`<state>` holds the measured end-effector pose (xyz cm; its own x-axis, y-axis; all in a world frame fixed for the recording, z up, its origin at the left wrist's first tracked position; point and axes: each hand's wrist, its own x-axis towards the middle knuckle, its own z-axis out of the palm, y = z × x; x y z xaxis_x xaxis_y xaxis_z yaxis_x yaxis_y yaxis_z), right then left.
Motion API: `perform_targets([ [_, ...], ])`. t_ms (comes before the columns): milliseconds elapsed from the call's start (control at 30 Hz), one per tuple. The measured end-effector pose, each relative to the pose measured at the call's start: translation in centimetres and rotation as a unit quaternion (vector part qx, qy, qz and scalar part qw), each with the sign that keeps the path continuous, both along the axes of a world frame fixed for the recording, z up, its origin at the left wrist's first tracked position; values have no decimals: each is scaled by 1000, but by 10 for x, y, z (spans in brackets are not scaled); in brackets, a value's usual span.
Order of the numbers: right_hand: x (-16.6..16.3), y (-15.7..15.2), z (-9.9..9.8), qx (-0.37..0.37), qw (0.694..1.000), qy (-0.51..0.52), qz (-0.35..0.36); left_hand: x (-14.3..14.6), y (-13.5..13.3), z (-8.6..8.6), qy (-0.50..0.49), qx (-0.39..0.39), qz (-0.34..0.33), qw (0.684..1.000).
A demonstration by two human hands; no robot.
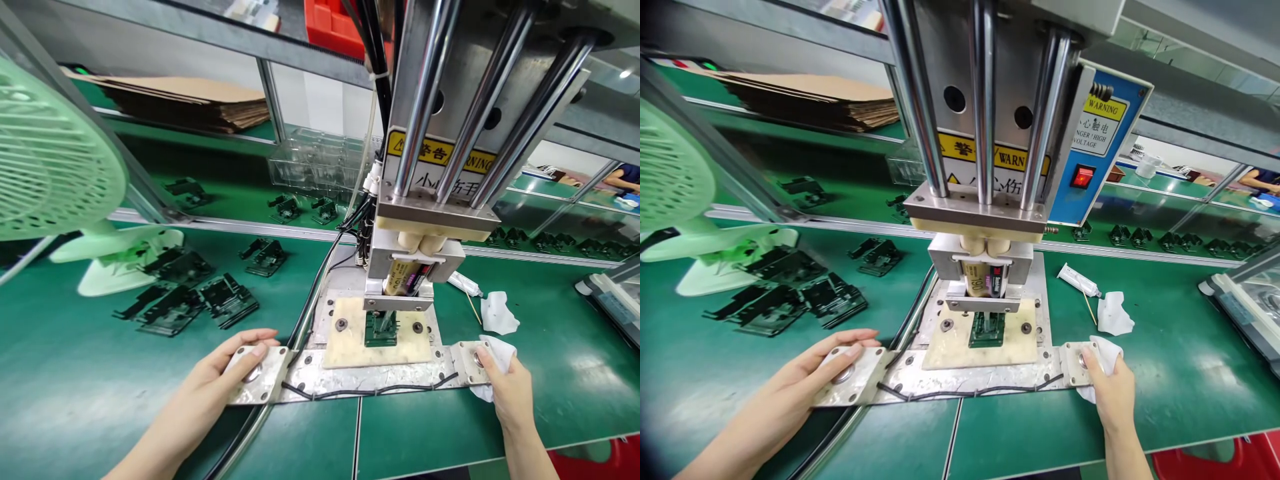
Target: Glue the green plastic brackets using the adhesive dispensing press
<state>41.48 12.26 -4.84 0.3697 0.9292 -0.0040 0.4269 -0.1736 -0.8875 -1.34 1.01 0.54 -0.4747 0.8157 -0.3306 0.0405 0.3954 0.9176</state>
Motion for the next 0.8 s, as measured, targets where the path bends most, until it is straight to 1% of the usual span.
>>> perform_targets([
  [300,-17,-10,9,30,999,-11,-6,7,1,1,20,21,23,999],
  [600,-21,-11,11,35,999,10,-20,6,1,0,22,17,28,999],
  [800,-21,-11,12,37,999,-7,-11,5,1,-2,26,16,30,999],
])
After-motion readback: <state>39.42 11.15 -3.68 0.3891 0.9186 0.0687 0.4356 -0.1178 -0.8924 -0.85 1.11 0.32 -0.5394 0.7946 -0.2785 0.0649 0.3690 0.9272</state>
